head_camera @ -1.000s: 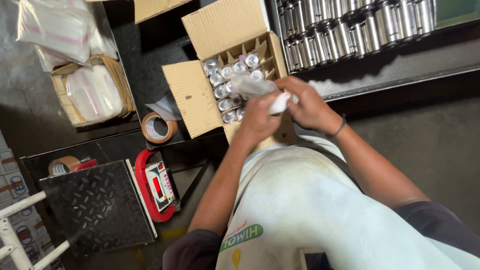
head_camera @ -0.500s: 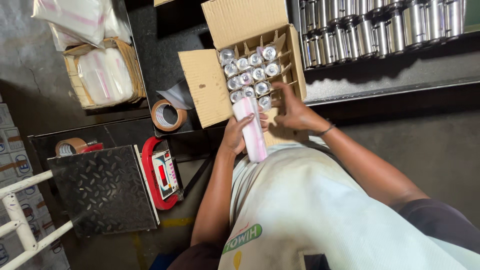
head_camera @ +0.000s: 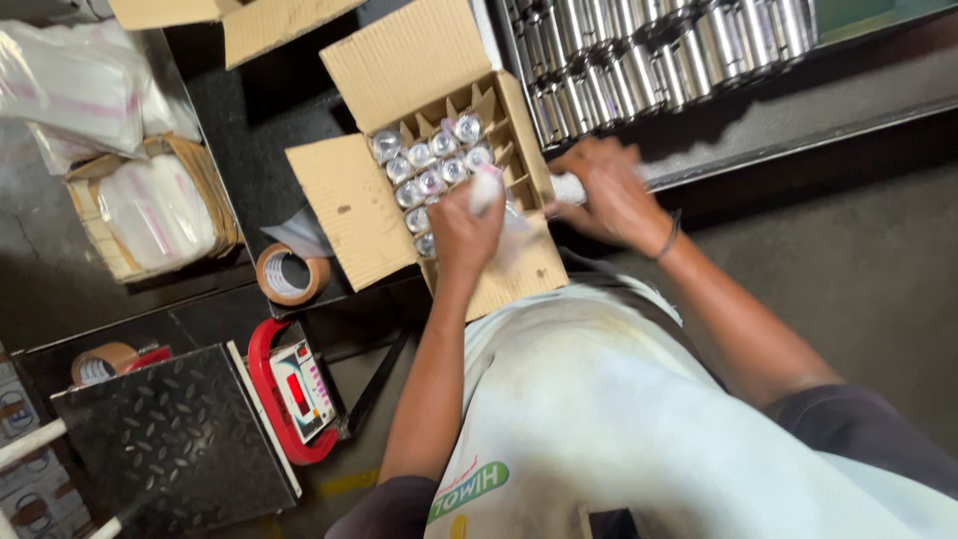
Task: The person packs cylindrical metal objects into plastic bags and places them into a cardboard box. They then seal the box with tape and move it to a nearby stack.
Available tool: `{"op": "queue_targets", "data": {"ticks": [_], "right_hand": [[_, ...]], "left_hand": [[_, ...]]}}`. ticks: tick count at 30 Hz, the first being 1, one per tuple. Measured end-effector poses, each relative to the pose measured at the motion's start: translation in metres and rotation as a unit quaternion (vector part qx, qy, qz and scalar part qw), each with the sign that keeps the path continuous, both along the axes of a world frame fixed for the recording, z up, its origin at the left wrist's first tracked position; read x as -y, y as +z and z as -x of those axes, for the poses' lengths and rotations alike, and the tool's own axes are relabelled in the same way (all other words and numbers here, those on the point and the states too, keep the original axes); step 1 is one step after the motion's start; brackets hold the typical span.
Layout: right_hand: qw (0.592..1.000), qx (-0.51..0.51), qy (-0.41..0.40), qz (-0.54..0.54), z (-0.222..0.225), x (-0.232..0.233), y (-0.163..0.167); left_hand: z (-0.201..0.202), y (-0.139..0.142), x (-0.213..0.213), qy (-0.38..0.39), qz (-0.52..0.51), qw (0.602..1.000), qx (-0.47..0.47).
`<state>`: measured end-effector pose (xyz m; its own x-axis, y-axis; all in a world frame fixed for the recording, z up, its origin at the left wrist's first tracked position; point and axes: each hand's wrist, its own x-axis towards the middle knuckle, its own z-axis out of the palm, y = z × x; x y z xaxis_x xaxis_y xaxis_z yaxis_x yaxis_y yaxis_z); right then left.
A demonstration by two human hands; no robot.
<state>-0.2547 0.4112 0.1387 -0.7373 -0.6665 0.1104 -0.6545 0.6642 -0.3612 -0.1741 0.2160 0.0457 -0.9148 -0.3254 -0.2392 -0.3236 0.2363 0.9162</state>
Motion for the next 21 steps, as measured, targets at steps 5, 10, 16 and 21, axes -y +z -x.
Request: {"op": "queue_targets", "data": {"ticks": [5,10,16,21], "right_hand": [[0.886,0.334,-0.099,0.306,-0.014,-0.018,-0.028],[0.963,-0.062,-0.247,-0.091,0.077,-0.071,-0.102],[0.855,0.384,-0.281,0.208,0.06,-0.083,-0.112],[0.953,0.246,-0.047,0.17,-0.013,-0.021,-0.056]], "left_hand": [[-0.003,0.055,0.022,-0.094,0.06,0.992,-0.057],[-0.012,0.085,0.048,-0.008,0.124,0.992,-0.021],[-0.006,0.08,0.031,-0.023,0.093,0.991,-0.094],[-0.007,0.071,0.005,-0.086,0.079,0.987,-0.113]]}}
